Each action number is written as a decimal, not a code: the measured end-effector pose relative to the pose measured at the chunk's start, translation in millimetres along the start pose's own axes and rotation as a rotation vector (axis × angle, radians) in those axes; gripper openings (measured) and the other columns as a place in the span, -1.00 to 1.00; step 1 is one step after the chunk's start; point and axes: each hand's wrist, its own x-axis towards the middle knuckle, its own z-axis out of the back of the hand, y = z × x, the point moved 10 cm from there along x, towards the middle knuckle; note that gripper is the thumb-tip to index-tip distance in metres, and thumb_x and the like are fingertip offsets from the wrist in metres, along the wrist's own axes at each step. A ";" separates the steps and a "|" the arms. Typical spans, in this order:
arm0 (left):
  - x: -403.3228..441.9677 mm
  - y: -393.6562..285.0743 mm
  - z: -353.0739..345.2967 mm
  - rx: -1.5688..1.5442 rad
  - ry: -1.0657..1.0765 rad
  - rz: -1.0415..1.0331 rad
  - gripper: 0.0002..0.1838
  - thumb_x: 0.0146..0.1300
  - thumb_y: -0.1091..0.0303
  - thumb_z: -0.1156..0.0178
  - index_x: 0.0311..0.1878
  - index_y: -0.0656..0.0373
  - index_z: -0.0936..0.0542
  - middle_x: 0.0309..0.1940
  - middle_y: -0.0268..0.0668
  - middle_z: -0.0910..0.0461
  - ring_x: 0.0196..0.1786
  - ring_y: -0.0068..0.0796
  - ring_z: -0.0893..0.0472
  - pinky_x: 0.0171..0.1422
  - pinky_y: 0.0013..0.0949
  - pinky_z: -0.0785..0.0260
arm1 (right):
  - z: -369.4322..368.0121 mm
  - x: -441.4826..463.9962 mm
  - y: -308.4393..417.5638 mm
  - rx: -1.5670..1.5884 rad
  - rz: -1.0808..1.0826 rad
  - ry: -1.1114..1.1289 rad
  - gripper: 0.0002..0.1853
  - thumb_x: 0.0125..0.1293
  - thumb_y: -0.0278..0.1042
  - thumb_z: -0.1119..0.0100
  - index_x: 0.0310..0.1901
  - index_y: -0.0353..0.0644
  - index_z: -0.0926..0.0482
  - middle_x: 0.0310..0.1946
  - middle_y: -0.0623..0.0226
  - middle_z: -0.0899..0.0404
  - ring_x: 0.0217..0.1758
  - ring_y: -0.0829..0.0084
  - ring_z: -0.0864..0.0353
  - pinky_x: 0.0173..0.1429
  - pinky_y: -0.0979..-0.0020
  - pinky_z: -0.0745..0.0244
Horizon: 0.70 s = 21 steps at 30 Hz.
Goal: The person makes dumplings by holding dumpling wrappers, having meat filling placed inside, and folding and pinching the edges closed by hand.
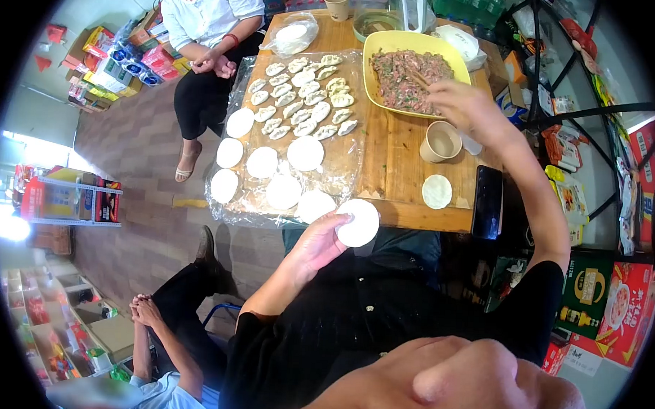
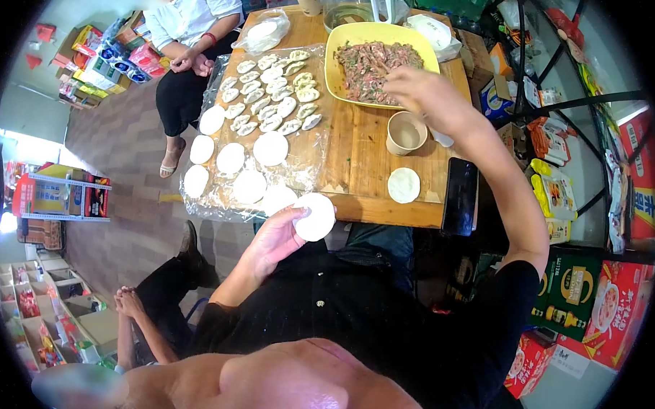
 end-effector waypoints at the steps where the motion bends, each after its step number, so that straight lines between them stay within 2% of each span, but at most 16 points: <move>1: 0.5 0.0 -1.5 -0.012 0.019 0.003 -0.59 0.28 0.45 -0.18 0.17 0.40 -0.44 0.09 -0.10 -0.57 0.16 -0.32 -0.59 0.30 -0.24 -0.44 | 21.3 -3.6 -5.3 0.099 -0.002 -0.124 -0.75 0.23 -0.50 -0.19 -0.04 -0.21 -0.61 -0.10 0.18 -0.61 -0.04 0.23 -0.63 0.03 0.31 -0.55; 2: 0.2 0.0 -2.2 -0.013 0.016 0.002 -0.59 0.28 0.45 -0.18 0.17 0.40 -0.44 0.09 -0.10 -0.57 0.16 -0.32 -0.59 0.30 -0.24 -0.44 | 41.4 -6.6 -9.7 0.200 -0.005 -0.248 -0.74 0.27 -0.47 -0.18 0.00 -0.19 -0.62 -0.10 0.21 -0.65 -0.06 0.30 -0.66 0.04 0.38 -0.55; 3: -0.2 -1.2 -3.2 -0.008 0.012 -0.008 -0.59 0.27 0.45 -0.18 0.17 0.40 -0.45 0.09 -0.10 -0.57 0.16 -0.31 -0.59 0.30 -0.24 -0.44 | 47.7 -6.6 -29.2 0.293 -0.204 -0.283 -0.74 0.37 -0.38 -0.16 0.02 -0.28 -0.60 -0.13 0.24 -0.68 -0.09 0.42 -0.67 0.03 0.46 -0.56; 4: -0.7 -2.6 -3.5 0.000 0.007 -0.019 -0.58 0.27 0.44 -0.19 0.16 0.40 -0.45 0.10 -0.09 -0.57 0.16 -0.31 -0.58 0.30 -0.24 -0.44 | 43.8 -2.3 -33.4 0.296 -0.202 -0.286 -0.74 0.37 -0.38 -0.16 0.02 -0.28 -0.60 -0.13 0.24 -0.68 -0.09 0.42 -0.67 0.03 0.46 -0.56; 6: -0.2 -0.1 -2.1 0.007 0.009 -0.016 -0.57 0.28 0.43 -0.19 0.18 0.40 -0.44 0.10 -0.09 -0.57 0.17 -0.31 -0.58 0.31 -0.25 -0.43 | 24.0 -9.1 -96.9 0.894 -0.546 -0.560 -0.74 0.36 -0.36 -0.20 -0.06 -0.40 -0.60 -0.14 0.25 -0.65 -0.13 0.44 -0.66 0.02 0.50 -0.59; 7: -0.3 1.3 -2.5 0.012 0.016 -0.012 -0.56 0.28 0.42 -0.19 0.19 0.40 -0.42 0.10 -0.09 -0.57 0.17 -0.31 -0.58 0.31 -0.26 -0.43 | 2.5 -1.9 -114.7 1.088 -0.578 -0.550 -0.72 0.37 -0.34 -0.20 -0.05 -0.41 -0.58 -0.13 0.24 -0.63 -0.13 0.45 -0.66 0.04 0.48 -0.61; 8: -1.2 1.6 -3.2 0.018 0.012 -0.015 -0.56 0.28 0.42 -0.19 0.19 0.40 -0.42 0.10 -0.09 -0.57 0.17 -0.31 -0.58 0.31 -0.26 -0.43 | -12.2 2.3 -127.9 1.094 -0.575 -0.555 -0.72 0.37 -0.34 -0.20 -0.05 -0.41 -0.58 -0.13 0.24 -0.63 -0.13 0.45 -0.66 0.04 0.48 -0.61; 10: -3.1 0.5 -7.0 0.023 0.028 -0.027 -0.52 0.29 0.42 -0.16 0.23 0.45 -0.37 0.13 0.07 -0.53 0.22 -0.18 -0.55 0.37 -0.20 -0.37 | -47.1 3.9 -150.1 1.310 -0.643 -0.568 -0.72 0.36 -0.35 -0.20 -0.02 -0.40 -0.56 -0.10 0.23 -0.61 -0.10 0.45 -0.65 0.06 0.42 -0.64; 12: -9.5 -5.1 -16.3 0.040 0.038 -0.039 -0.51 0.29 0.42 -0.16 0.23 0.45 -0.37 0.14 0.07 -0.53 0.23 -0.18 -0.54 0.38 -0.20 -0.36 | -53.3 -7.4 -163.6 1.241 -0.705 -0.545 -0.69 0.35 -0.36 -0.20 0.01 -0.42 -0.54 -0.08 0.21 -0.59 -0.06 0.42 -0.64 0.06 0.40 -0.66; 15: -9.7 -6.0 -13.7 0.046 0.055 -0.056 -0.51 0.29 0.41 -0.17 0.24 0.45 -0.37 0.15 0.07 -0.52 0.23 -0.18 -0.53 0.39 -0.20 -0.35 | -14.7 -25.8 -155.2 1.091 -0.748 -0.582 -0.66 0.36 -0.32 -0.20 0.01 -0.44 -0.53 -0.08 0.18 -0.60 -0.05 0.39 -0.65 0.02 0.46 -0.65; 19: -5.8 -4.6 -7.2 0.023 0.026 -0.061 -0.52 0.30 0.42 -0.16 0.24 0.44 -0.37 0.14 0.07 -0.52 0.23 -0.18 -0.54 0.41 -0.21 -0.33 | 15.9 -18.8 -133.1 0.992 -0.609 -0.584 -0.68 0.37 -0.31 -0.18 0.01 -0.41 -0.56 -0.12 0.20 -0.62 -0.02 0.44 -0.65 0.04 0.47 -0.62; 21: -2.4 -1.6 -7.7 0.018 0.046 -0.057 -0.53 0.31 0.43 -0.15 0.24 0.43 -0.37 0.14 0.07 -0.52 0.23 -0.19 -0.54 0.40 -0.21 -0.33 | 19.5 7.7 -101.6 0.903 -0.459 -0.563 -0.70 0.37 -0.29 -0.18 -0.02 -0.35 -0.58 -0.20 0.26 -0.64 -0.08 0.53 -0.63 -0.03 0.53 -0.58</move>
